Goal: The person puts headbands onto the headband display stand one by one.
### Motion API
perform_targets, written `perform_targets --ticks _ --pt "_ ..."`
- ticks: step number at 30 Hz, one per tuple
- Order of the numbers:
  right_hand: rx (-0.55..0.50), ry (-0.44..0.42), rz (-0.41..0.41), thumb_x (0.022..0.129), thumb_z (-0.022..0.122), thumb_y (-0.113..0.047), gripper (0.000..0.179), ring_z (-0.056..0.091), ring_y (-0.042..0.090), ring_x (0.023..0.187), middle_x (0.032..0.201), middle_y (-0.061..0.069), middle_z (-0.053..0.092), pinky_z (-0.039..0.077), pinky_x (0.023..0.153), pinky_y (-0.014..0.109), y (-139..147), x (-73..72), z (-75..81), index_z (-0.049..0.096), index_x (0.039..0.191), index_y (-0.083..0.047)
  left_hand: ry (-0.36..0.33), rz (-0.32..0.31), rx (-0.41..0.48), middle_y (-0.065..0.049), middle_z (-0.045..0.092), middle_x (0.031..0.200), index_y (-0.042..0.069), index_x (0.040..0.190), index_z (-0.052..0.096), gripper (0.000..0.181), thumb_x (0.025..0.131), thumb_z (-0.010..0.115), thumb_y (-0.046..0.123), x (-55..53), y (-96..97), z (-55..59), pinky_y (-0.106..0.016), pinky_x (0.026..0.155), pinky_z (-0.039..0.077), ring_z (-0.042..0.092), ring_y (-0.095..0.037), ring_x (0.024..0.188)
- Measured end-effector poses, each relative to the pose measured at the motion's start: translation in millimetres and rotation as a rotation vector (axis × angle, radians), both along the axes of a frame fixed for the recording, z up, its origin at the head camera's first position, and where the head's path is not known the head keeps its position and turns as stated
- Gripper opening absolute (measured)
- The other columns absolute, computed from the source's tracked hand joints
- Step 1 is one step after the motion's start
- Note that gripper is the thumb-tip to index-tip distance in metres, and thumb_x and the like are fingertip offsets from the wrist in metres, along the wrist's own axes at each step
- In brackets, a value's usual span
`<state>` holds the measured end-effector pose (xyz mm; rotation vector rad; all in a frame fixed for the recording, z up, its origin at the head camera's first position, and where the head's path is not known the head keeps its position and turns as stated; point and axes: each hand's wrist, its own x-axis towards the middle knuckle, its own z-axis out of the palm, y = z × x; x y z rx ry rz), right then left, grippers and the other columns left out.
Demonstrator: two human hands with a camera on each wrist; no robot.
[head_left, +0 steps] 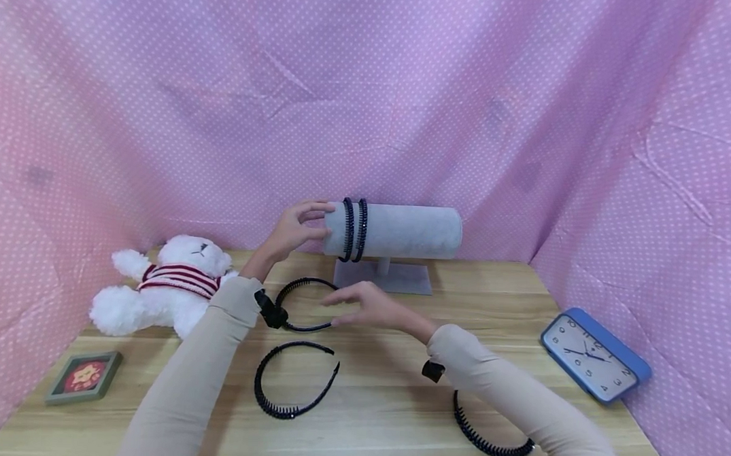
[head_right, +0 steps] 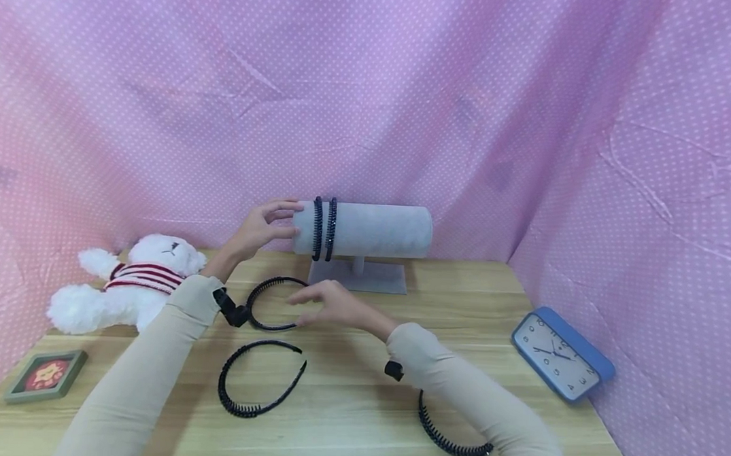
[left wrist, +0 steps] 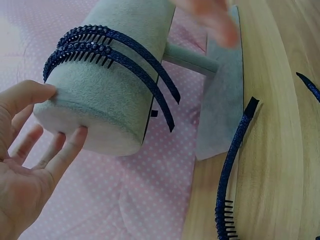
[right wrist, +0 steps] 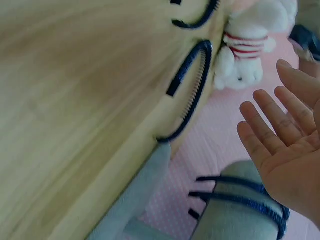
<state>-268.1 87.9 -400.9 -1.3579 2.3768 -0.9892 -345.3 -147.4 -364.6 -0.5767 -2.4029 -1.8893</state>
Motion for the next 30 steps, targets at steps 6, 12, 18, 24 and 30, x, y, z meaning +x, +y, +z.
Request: perform_targets --ticks 6,12,18,24,30 --pt "0.056 -0.106 0.065 0.094 0.074 -0.013 0.04 0.063 0.024 0.128 0.134 0.011 0.069 0.051 0.109 0.045 -18.8 8.5 -8.5 0.067 0.132 -0.001 0.055 0.004 -0.025 -0.008 0.044 0.158 0.001 0.135 0.063 0.046 0.091 0.074 0.004 -0.8 0.0 0.6 -0.033 0.1 0.056 0.048 -0.032 0.139" --pt "0.075 -0.083 0.144 0.094 0.074 -0.01 0.039 0.065 0.023 0.126 0.133 0.013 0.069 0.052 0.108 0.04 -36.4 10.9 -18.1 0.067 0.131 0.001 0.09 0.002 -0.03 -0.009 0.046 0.157 0.001 0.134 0.064 0.046 0.09 0.075 0.002 -1.1 0.9 -1.1 -0.024 0.095 0.055 0.05 -0.033 0.138" --pt "0.106 -0.138 0.168 0.094 0.073 -0.007 0.041 0.063 0.019 0.128 0.137 0.011 0.067 0.052 0.108 0.033 -49.6 11.5 -23.2 0.066 0.134 -0.001 0.096 -0.014 -0.02 -0.011 0.043 0.159 -0.002 0.136 0.062 0.051 0.087 0.076 -0.004 -1.9 -0.3 -2.9 -0.053 0.112 0.046 0.047 -0.034 0.141" --pt "0.118 -0.191 0.199 0.093 0.072 -0.003 0.043 0.062 0.022 0.129 0.138 0.014 0.065 0.052 0.107 0.029 -59.5 9.2 -29.4 0.064 0.135 0.001 0.084 -0.025 -0.037 -0.007 0.043 0.159 0.002 0.136 0.062 0.052 0.086 0.077 -0.003 -2.6 -1.3 -3.9 -0.052 0.113 0.045 0.047 -0.031 0.142" --pt "0.113 -0.279 0.201 0.093 0.07 0.004 0.044 0.061 0.029 0.13 0.137 0.018 0.064 0.054 0.105 0.031 -71.0 6.7 -33.3 0.061 0.136 0.005 0.074 -0.019 -0.053 -0.008 0.044 0.158 0.001 0.136 0.062 0.052 0.086 0.077 -0.003 -1.5 -1.7 -2.1 -0.046 0.109 0.05 0.047 -0.031 0.142"
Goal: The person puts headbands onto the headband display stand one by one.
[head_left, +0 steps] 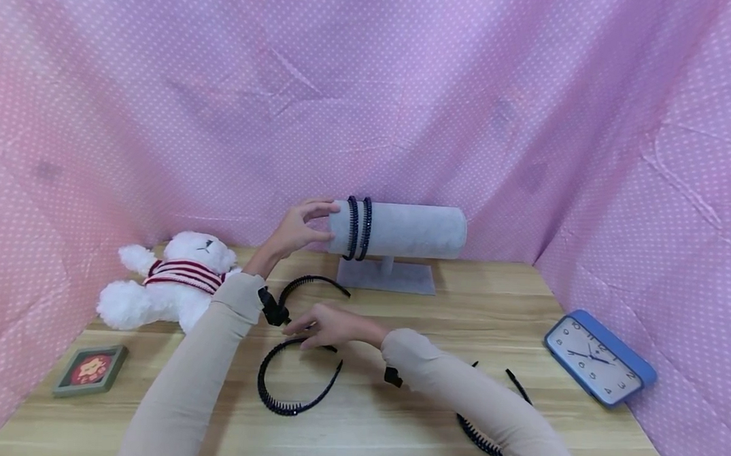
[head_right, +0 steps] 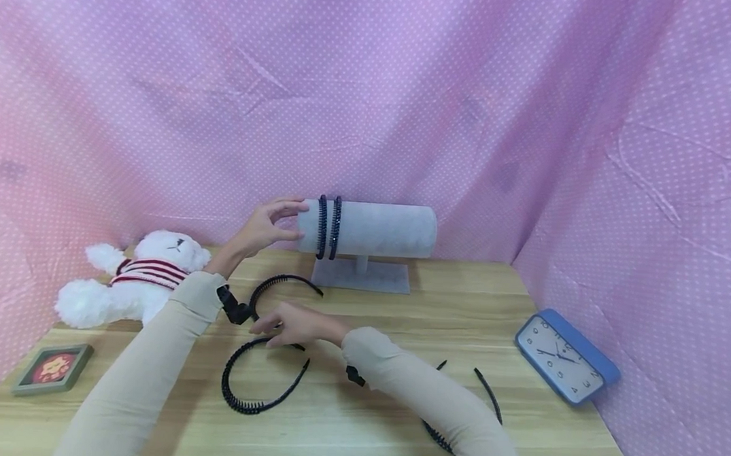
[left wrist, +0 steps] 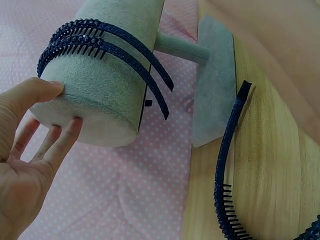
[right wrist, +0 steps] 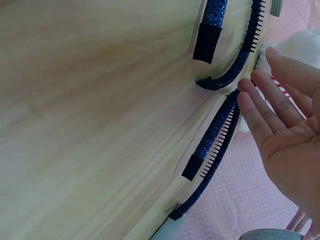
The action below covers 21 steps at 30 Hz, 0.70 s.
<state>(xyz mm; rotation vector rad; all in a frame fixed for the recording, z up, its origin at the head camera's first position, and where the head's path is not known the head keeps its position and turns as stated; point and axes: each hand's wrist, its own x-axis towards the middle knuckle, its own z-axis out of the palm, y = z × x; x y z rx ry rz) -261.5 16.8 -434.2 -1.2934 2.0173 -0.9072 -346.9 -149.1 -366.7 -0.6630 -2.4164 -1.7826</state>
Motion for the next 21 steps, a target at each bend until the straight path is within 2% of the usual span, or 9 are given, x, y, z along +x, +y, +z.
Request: perform_targets --ticks 4,7,14,21 --pt "-0.022 0.017 0.032 0.092 0.07 0.005 0.041 0.063 0.031 0.126 0.132 0.02 0.067 0.055 0.103 0.032 -8.0 -2.4 -0.9 0.063 0.133 0.007 -0.002 -0.009 0.013 -0.01 0.043 0.158 -0.001 0.136 0.061 0.053 0.086 0.076 -0.005 -0.7 -0.4 0.5 -0.054 0.112 0.045 0.046 -0.033 0.142" --pt "-0.01 0.039 0.061 0.092 0.071 0.004 0.038 0.066 0.026 0.122 0.129 0.017 0.07 0.055 0.102 0.028 -14.7 -4.4 -2.3 0.067 0.13 0.004 -0.012 -0.016 0.026 -0.011 0.043 0.157 -0.001 0.136 0.061 0.052 0.086 0.076 -0.006 -2.1 -0.8 0.6 -0.062 0.114 0.04 0.045 -0.034 0.143" --pt "0.022 0.043 0.155 0.09 0.076 -0.002 0.035 0.065 0.006 0.118 0.127 0.014 0.072 0.052 0.101 0.018 -29.9 -5.3 -8.7 0.071 0.124 0.001 -0.023 -0.018 0.014 -0.012 0.043 0.157 0.001 0.136 0.062 0.052 0.086 0.076 -0.005 -2.0 -0.7 3.0 -0.054 0.114 0.044 0.045 -0.034 0.143" --pt "0.053 0.061 0.16 0.087 0.079 -0.004 0.026 0.065 -0.001 0.097 0.112 0.01 0.076 0.053 0.086 0.012 -30.8 -5.8 -14.0 0.078 0.113 -0.002 -0.026 -0.01 0.003 -0.011 0.042 0.158 0.0 0.136 0.061 0.053 0.086 0.076 -0.005 -1.6 -1.2 2.8 -0.053 0.115 0.044 0.045 -0.034 0.143"
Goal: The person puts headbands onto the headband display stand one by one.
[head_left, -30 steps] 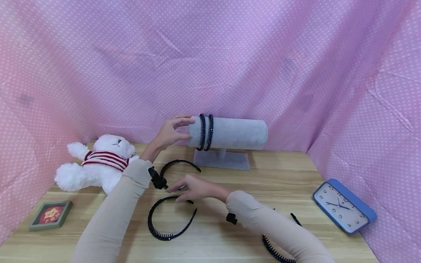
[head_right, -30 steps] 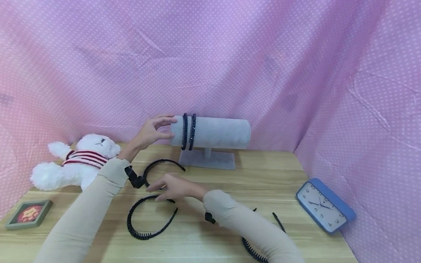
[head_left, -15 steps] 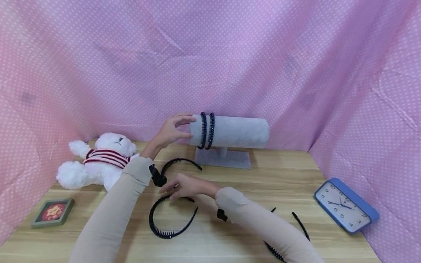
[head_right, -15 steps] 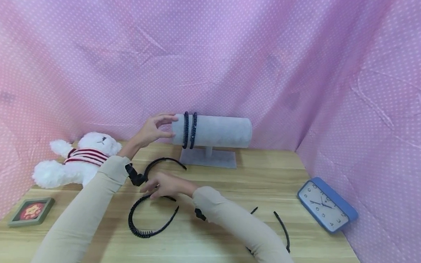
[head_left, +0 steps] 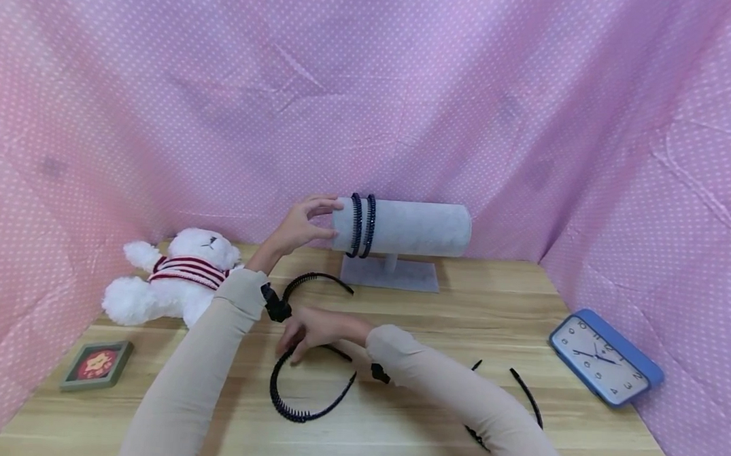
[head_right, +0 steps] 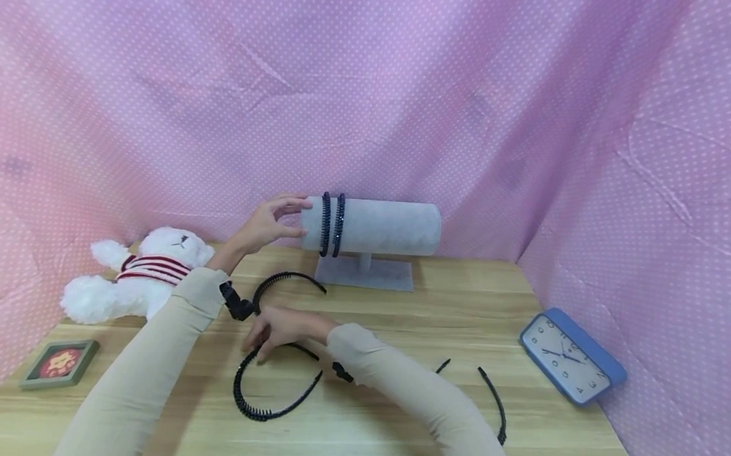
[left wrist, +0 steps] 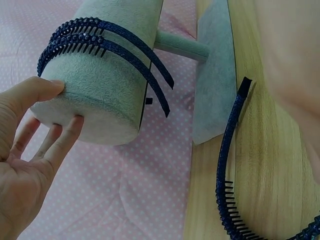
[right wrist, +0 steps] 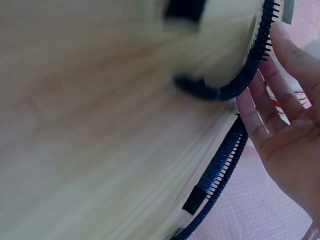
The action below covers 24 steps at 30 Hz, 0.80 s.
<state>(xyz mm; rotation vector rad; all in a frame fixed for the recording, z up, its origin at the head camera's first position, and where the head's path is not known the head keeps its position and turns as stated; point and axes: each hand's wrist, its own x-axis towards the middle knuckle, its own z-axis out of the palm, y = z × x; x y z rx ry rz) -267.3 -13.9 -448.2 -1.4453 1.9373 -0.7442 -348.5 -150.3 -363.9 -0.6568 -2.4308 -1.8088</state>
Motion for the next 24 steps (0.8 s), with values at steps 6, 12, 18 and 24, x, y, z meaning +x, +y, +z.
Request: perform_targets --ticks 6,12,18,24 --pt "0.029 0.015 -0.013 0.085 0.081 -0.004 0.022 0.057 -0.003 0.082 0.101 0.009 0.075 0.051 0.075 0.01 9.8 1.6 -0.8 0.08 0.107 -0.002 0.0 -0.008 0.028 -0.013 0.041 0.159 -0.003 0.136 0.06 0.053 0.085 0.076 -0.007 -2.1 0.4 -1.0 -0.061 0.116 0.038 0.044 -0.036 0.143" --pt "0.052 0.058 -0.029 0.087 0.08 -0.003 0.016 0.057 -0.002 0.081 0.099 0.01 0.074 0.05 0.074 0.009 25.3 4.4 -0.6 0.08 0.103 -0.002 -0.007 -0.02 0.032 -0.012 0.041 0.159 -0.001 0.135 0.061 0.053 0.085 0.076 -0.007 -1.8 0.3 -0.7 -0.062 0.117 0.037 0.043 -0.036 0.144" --pt "0.086 0.049 -0.047 0.088 0.077 0.001 0.015 0.058 -0.002 0.08 0.099 0.01 0.074 0.052 0.074 0.01 46.8 4.5 4.2 0.078 0.103 0.0 0.016 -0.019 0.021 -0.014 0.041 0.158 -0.003 0.136 0.06 0.053 0.085 0.076 -0.006 -1.6 0.1 -0.7 -0.058 0.118 0.037 0.043 -0.036 0.144" --pt "0.128 -0.015 -0.079 0.087 0.078 0.001 0.017 0.063 -0.001 0.084 0.1 0.01 0.076 0.054 0.078 0.013 76.7 -2.3 15.7 0.076 0.103 0.002 0.031 -0.029 -0.01 -0.015 0.041 0.157 -0.002 0.137 0.06 0.053 0.086 0.076 -0.006 -2.4 0.0 0.0 -0.062 0.12 0.031 0.039 -0.037 0.146"
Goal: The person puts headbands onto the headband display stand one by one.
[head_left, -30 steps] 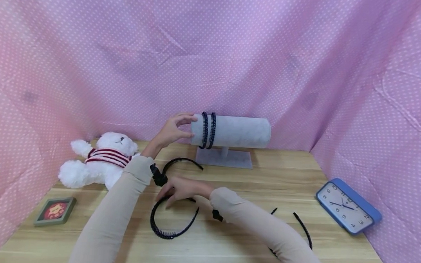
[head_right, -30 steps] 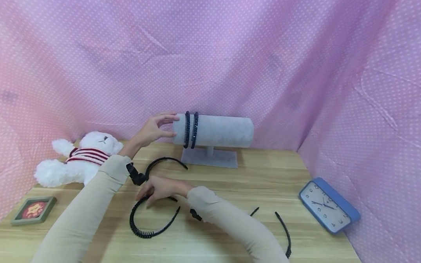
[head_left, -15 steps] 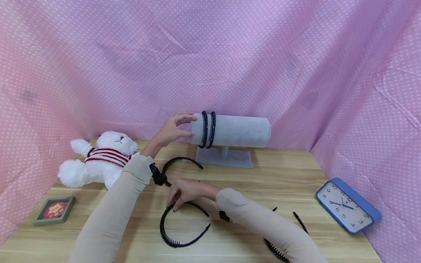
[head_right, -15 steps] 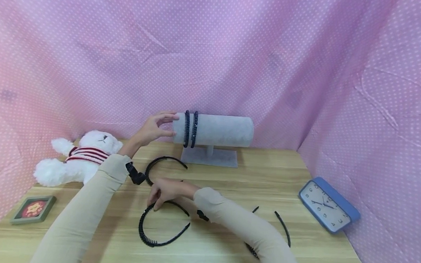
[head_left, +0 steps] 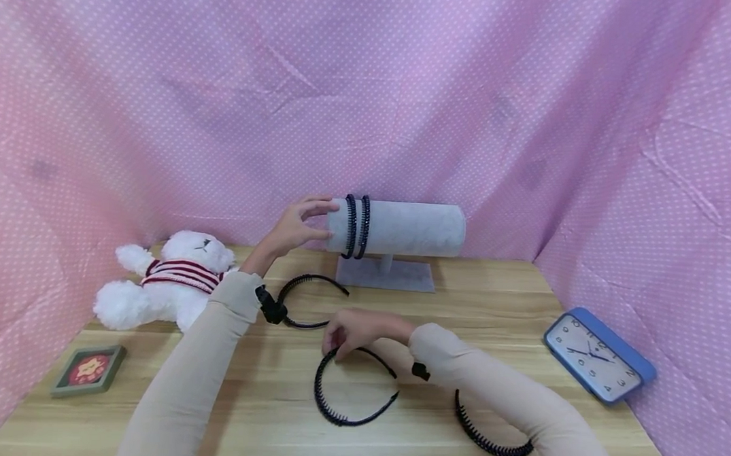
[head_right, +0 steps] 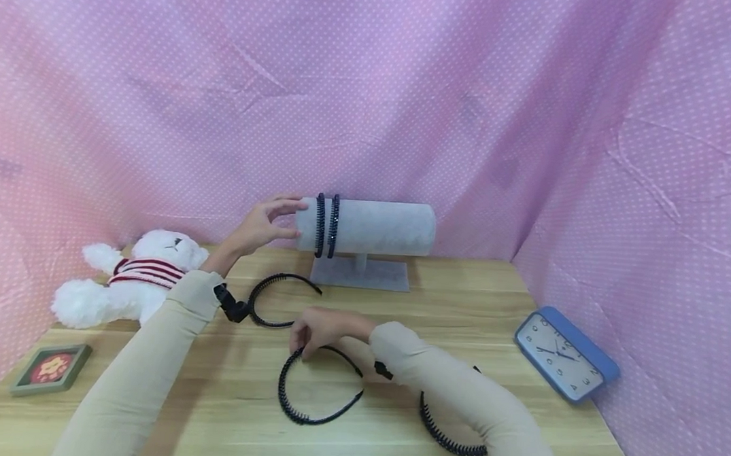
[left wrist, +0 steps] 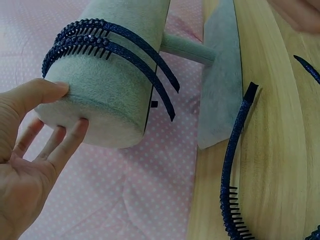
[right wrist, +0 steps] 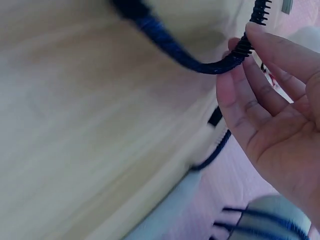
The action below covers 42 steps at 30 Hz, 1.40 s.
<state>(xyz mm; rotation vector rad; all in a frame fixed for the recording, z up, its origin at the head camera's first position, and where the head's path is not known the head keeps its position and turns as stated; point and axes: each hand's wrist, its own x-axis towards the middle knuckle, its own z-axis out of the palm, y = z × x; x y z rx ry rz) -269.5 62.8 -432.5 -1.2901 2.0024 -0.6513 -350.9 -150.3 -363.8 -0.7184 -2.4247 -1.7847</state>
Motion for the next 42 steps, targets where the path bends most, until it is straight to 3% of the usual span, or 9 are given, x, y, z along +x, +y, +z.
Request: perform_targets --ticks 3,9,16,20,25,30,42 --pt "0.007 -0.017 -0.004 0.086 0.077 0.004 0.02 0.065 0.004 0.088 0.103 0.012 0.076 0.054 0.079 0.014 18.0 -6.4 6.4 0.075 0.106 0.003 0.022 -0.001 -0.037 -0.015 0.041 0.156 0.0 0.137 0.061 0.054 0.086 0.076 -0.004 -1.1 0.1 0.8 -0.064 0.121 0.028 0.037 -0.038 0.145" --pt "0.006 0.048 -0.008 0.084 0.076 0.008 0.028 0.066 0.009 0.09 0.103 0.013 0.076 0.055 0.08 0.017 54.9 -20.5 19.7 0.075 0.111 0.002 0.016 -0.014 -0.059 -0.014 0.037 0.162 0.002 0.139 0.061 0.055 0.087 0.076 -0.002 -2.0 -2.2 1.1 -0.064 0.122 0.026 0.032 -0.037 0.15" --pt "0.043 0.015 -0.145 0.084 0.077 0.006 0.028 0.065 0.005 0.086 0.097 0.006 0.075 0.057 0.076 0.021 95.1 -30.7 35.9 0.077 0.11 -0.004 0.013 -0.047 -0.055 -0.016 0.032 0.165 0.002 0.141 0.059 0.055 0.089 0.075 -0.001 -3.7 -3.1 -0.2 -0.064 0.122 0.027 0.031 -0.036 0.152" --pt "0.044 -0.053 -0.229 0.086 0.075 0.006 0.027 0.066 0.011 0.089 0.1 0.007 0.073 0.063 0.075 0.037 116.9 -33.2 44.0 0.075 0.111 -0.004 0.011 -0.062 -0.045 -0.015 0.03 0.166 0.001 0.142 0.058 0.055 0.09 0.074 -0.002 -4.1 -4.0 -0.3 -0.064 0.121 0.029 0.031 -0.036 0.152" --pt "0.035 -0.093 -0.31 0.088 0.074 0.004 0.026 0.065 0.016 0.089 0.1 0.011 0.071 0.061 0.075 0.057 143.4 -37.0 49.5 0.074 0.111 -0.006 0.006 -0.069 -0.043 -0.015 0.03 0.166 0.0 0.142 0.058 0.054 0.09 0.072 -0.003 -2.0 -4.5 0.9 -0.064 0.12 0.03 0.03 -0.036 0.152" --pt "0.015 -0.134 -0.387 0.087 0.071 0.006 0.026 0.067 0.018 0.086 0.099 0.019 0.069 0.061 0.076 0.058 167.3 -38.5 53.2 0.07 0.112 -0.001 0.016 -0.07 -0.052 -0.017 0.029 0.166 -0.001 0.141 0.057 0.054 0.09 0.073 -0.003 -2.3 -4.6 1.3 -0.064 0.121 0.028 0.03 -0.038 0.152" --pt "-0.07 -0.231 -0.529 0.089 0.071 0.005 0.031 0.067 0.017 0.086 0.101 0.023 0.068 0.063 0.079 0.05 217.9 -49.1 46.5 0.061 0.117 0.007 0.025 -0.049 -0.058 -0.018 0.034 0.162 -0.002 0.139 0.059 0.052 0.089 0.074 -0.004 0.9 -0.7 2.8 -0.061 0.123 0.028 0.034 -0.04 0.149"
